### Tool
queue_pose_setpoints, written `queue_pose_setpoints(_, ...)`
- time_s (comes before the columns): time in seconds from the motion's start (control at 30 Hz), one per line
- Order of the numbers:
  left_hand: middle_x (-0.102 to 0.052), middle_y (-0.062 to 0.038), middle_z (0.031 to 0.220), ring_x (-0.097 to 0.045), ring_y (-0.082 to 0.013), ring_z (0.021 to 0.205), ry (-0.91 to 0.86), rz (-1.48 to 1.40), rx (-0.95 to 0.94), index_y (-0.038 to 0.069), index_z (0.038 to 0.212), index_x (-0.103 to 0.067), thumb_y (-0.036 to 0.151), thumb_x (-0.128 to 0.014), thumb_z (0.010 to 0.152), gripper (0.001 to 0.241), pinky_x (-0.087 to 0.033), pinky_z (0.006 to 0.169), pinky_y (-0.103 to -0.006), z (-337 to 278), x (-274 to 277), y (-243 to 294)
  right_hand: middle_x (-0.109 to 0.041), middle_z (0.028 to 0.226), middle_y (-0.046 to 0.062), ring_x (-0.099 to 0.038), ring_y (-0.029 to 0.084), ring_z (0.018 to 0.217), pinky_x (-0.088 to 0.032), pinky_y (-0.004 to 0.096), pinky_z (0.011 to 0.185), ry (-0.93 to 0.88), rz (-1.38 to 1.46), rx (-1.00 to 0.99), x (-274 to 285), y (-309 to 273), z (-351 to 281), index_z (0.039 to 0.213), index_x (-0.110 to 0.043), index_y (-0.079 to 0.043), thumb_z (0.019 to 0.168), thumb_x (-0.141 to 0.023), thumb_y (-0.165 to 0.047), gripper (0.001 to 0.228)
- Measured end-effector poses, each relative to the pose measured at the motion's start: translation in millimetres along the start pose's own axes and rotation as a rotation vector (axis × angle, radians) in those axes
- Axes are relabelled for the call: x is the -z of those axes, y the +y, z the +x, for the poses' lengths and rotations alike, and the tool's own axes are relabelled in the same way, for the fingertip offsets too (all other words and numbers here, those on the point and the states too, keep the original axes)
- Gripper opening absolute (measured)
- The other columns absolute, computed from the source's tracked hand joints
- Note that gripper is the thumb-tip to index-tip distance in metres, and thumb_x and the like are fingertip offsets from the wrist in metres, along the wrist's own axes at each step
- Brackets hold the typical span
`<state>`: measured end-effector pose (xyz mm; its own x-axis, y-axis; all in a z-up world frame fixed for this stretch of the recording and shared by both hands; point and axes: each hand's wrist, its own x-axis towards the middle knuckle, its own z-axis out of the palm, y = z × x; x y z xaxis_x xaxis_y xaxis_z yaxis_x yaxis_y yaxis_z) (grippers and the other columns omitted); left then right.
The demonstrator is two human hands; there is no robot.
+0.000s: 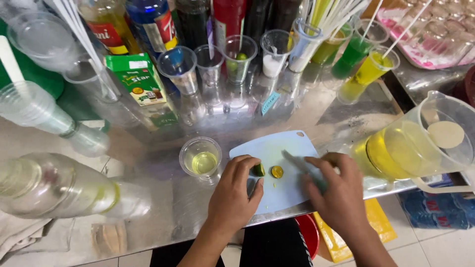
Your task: The person cuts a lime on a cutting board and squeezes the juice into a plastic cup. They then pour a red liquid from a bottle into the cup, followed by a clear liquid from a glass jar. Finally, they add ice cubes to the cup using a scoop.
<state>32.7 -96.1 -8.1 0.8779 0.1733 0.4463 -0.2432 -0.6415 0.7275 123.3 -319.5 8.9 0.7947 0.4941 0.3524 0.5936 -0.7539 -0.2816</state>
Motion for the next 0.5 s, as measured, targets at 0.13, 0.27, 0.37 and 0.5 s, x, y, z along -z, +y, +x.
queue_pose_setpoints(0.13, -0.058, -0.011, 0.124, -0.06, -0.0275, 0.117, 0.031, 0.007, -0.016, 0.005, 0.126, -0.057, 0.007, -0.065, 0.091, 0.036, -0.052, 0.098, -0.0381, -1, 1, 1, -0.06, 0.112, 0.003, -0.056, 0.026, 0.108, -0.041, 0.047, 0.089, -0.06, 0.066, 0.02, -5, -28, 20, 0.124, -0.078, -0.029, 0.075, -0.082, -0.039, 0.05)
queue_pose_setpoints(0.27, -0.058, -0.011, 0.124, -0.06, -0.0283, 0.117, 0.026, -0.006, -0.013, 0.005, 0.125, -0.057, 0.005, -0.065, 0.09, 0.036, -0.052, 0.097, -0.0389, -2, 0, -1, -0.059, 0.113, 0.0, -0.052, 0.029, 0.109, -0.04, 0.048, 0.087, -0.254, -0.094, -0.024, -20, -32, 30, 0.12, -0.077, -0.033, 0.073, -0.079, -0.051, 0.051)
queue_pose_setpoints(0.37, -0.057, -0.011, 0.124, -0.06, -0.0279, 0.116, 0.028, -0.013, 0.002, 0.005, 0.124, -0.058, 0.006, -0.065, 0.089, 0.036, -0.053, 0.096, -0.039, -2, 2, -1, -0.063, 0.106, -0.003, -0.055, 0.026, 0.109, -0.039, 0.048, 0.089, -0.29, -0.119, -0.01, -28, -31, 37, 0.111, -0.078, -0.031, 0.071, -0.076, -0.049, 0.044)
queue_pose_setpoints(0.5, -0.057, -0.009, 0.124, -0.06, -0.0262, 0.116, 0.019, -0.01, 0.029, 0.006, 0.124, -0.06, 0.009, -0.066, 0.091, 0.034, -0.055, 0.093, -0.0378, -3, 3, 1, -0.071, 0.099, -0.007, -0.061, 0.024, 0.101, -0.037, 0.046, 0.087, -0.345, -0.174, 0.028, -27, -35, 43, 0.097, -0.076, -0.026, 0.069, -0.075, -0.046, 0.034)
